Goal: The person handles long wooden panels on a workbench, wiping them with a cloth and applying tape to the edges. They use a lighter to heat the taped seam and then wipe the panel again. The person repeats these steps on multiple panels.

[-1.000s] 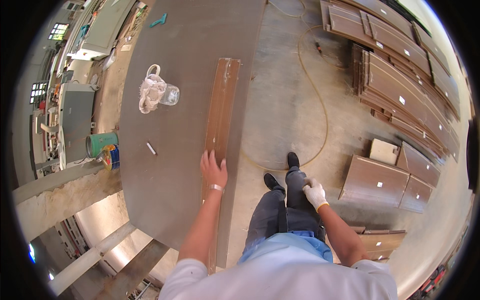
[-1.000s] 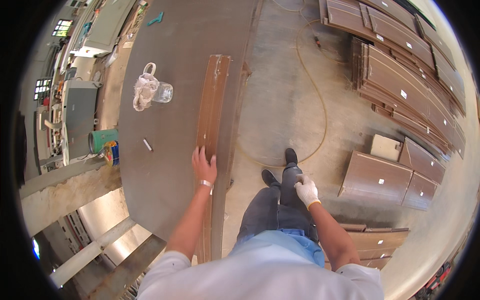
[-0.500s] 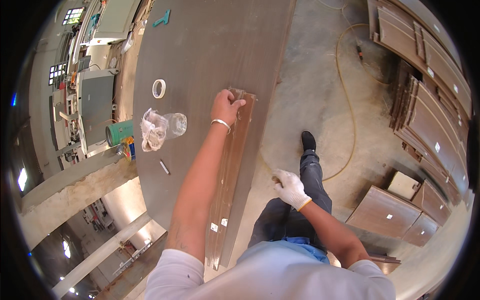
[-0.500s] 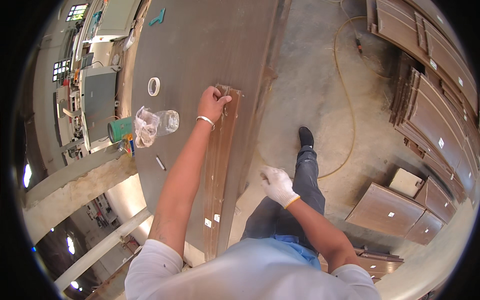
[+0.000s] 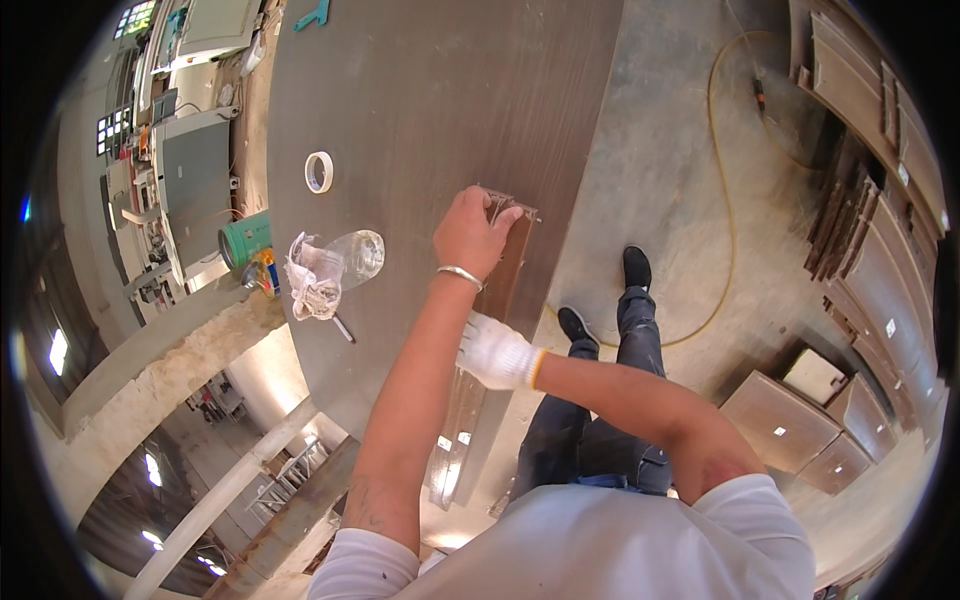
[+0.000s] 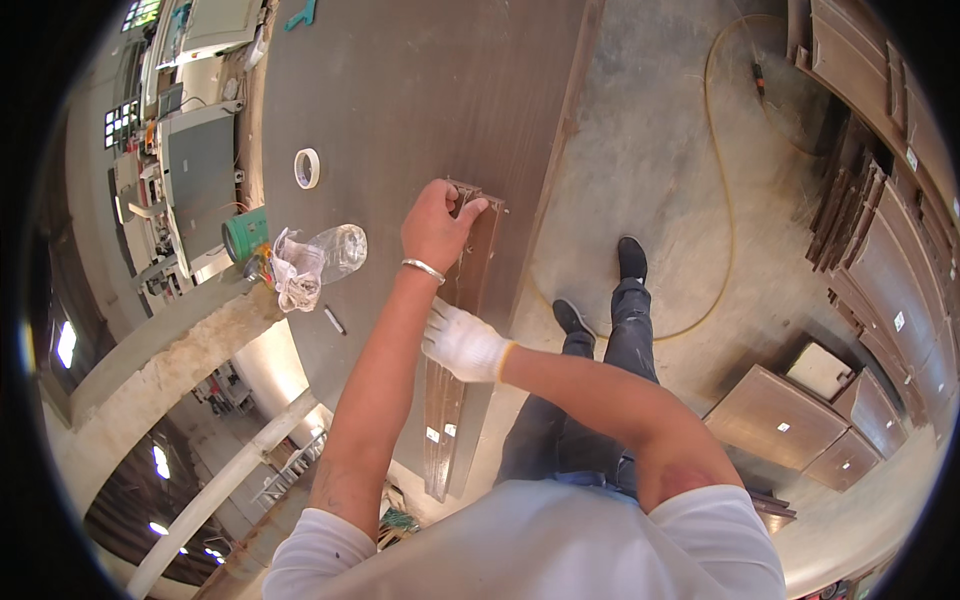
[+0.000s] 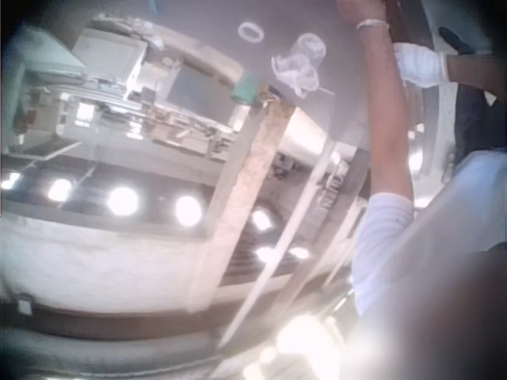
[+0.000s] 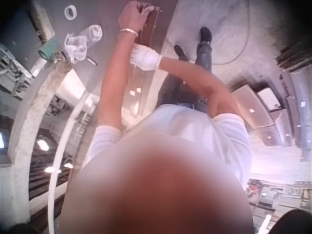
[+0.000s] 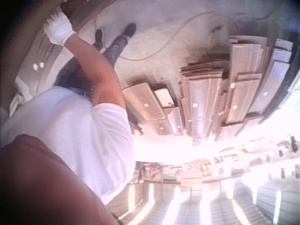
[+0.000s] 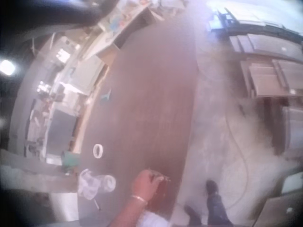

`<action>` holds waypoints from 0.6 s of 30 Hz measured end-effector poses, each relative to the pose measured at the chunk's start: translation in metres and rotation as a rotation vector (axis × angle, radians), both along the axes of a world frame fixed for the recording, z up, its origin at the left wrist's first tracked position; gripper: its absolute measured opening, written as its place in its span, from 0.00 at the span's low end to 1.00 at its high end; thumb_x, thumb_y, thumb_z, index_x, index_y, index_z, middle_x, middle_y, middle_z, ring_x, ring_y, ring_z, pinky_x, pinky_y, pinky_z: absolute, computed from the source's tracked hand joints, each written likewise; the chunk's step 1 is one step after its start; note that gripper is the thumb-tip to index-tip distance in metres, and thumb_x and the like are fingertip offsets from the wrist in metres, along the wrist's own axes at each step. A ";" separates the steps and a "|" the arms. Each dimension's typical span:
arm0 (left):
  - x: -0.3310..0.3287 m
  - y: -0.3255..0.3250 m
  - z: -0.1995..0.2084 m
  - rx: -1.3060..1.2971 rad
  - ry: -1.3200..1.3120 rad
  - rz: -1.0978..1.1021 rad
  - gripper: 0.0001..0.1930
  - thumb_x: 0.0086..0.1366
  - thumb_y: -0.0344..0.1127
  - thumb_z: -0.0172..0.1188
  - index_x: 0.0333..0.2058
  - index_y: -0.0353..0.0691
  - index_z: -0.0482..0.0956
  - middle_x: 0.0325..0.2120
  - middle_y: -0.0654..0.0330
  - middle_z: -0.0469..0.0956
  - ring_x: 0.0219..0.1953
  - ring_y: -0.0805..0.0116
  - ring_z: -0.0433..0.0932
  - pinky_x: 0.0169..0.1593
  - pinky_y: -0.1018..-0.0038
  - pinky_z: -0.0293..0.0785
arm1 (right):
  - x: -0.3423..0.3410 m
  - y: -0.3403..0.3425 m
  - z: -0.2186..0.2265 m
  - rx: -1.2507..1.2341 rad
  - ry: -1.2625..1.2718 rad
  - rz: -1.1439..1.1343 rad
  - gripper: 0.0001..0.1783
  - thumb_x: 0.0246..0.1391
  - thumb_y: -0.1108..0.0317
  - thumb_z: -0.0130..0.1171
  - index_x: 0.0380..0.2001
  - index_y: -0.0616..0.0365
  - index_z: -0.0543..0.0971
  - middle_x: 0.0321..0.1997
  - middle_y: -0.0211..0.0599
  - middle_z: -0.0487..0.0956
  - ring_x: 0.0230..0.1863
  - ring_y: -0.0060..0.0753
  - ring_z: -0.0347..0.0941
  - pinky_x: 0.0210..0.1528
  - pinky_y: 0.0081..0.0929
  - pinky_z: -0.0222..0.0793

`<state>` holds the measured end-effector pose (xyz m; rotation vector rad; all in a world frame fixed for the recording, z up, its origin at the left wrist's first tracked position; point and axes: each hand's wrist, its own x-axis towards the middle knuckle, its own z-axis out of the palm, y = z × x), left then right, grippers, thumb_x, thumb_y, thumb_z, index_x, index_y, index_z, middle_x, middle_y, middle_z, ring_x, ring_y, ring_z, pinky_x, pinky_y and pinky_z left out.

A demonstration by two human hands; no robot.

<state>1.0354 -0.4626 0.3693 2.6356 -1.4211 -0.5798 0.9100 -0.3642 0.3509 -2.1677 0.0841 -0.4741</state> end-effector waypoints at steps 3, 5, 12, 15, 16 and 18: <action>0.000 -0.009 -0.003 0.085 -0.069 -0.007 0.18 0.64 0.45 0.72 0.29 0.39 0.75 0.26 0.58 0.79 0.28 0.58 0.78 0.35 0.62 0.75 | 0.030 0.002 -0.017 0.080 0.266 0.030 0.26 0.53 0.65 0.61 0.56 0.62 0.80 0.61 0.47 0.79 0.69 0.50 0.69 0.76 0.47 0.57; 0.007 -0.013 -0.008 0.101 0.066 0.071 0.18 0.64 0.44 0.72 0.27 0.38 0.75 0.23 0.58 0.79 0.26 0.60 0.75 0.33 0.63 0.73 | 0.039 0.003 -0.024 0.052 0.220 -0.013 0.27 0.56 0.64 0.59 0.58 0.62 0.79 0.66 0.49 0.77 0.73 0.51 0.66 0.79 0.48 0.53; 0.034 -0.006 -0.019 0.005 0.349 0.091 0.13 0.65 0.33 0.69 0.26 0.35 0.76 0.19 0.58 0.77 0.23 0.68 0.73 0.31 0.68 0.73 | 0.040 0.006 -0.026 -0.270 0.269 -0.052 0.29 0.59 0.56 0.56 0.61 0.61 0.78 0.70 0.45 0.74 0.77 0.47 0.60 0.84 0.54 0.38; 0.034 0.000 -0.021 -0.033 0.273 0.043 0.12 0.64 0.35 0.67 0.26 0.37 0.75 0.22 0.53 0.81 0.27 0.52 0.80 0.36 0.58 0.77 | 0.042 0.010 -0.027 -0.287 0.350 0.012 0.30 0.61 0.54 0.56 0.62 0.59 0.77 0.72 0.44 0.72 0.79 0.46 0.57 0.84 0.52 0.35; 0.032 0.002 -0.021 -0.066 0.236 0.020 0.11 0.64 0.34 0.66 0.27 0.37 0.75 0.22 0.53 0.81 0.28 0.51 0.81 0.37 0.57 0.77 | 0.043 0.012 -0.028 -0.267 0.313 -0.043 0.30 0.61 0.54 0.56 0.62 0.59 0.77 0.72 0.44 0.73 0.79 0.46 0.58 0.84 0.52 0.36; 0.028 0.001 -0.021 -0.108 0.163 0.000 0.08 0.64 0.33 0.65 0.29 0.38 0.76 0.23 0.53 0.81 0.29 0.49 0.81 0.38 0.54 0.77 | 0.045 0.016 -0.032 -0.224 0.290 -0.112 0.29 0.61 0.53 0.56 0.61 0.57 0.78 0.71 0.44 0.73 0.78 0.46 0.58 0.84 0.51 0.37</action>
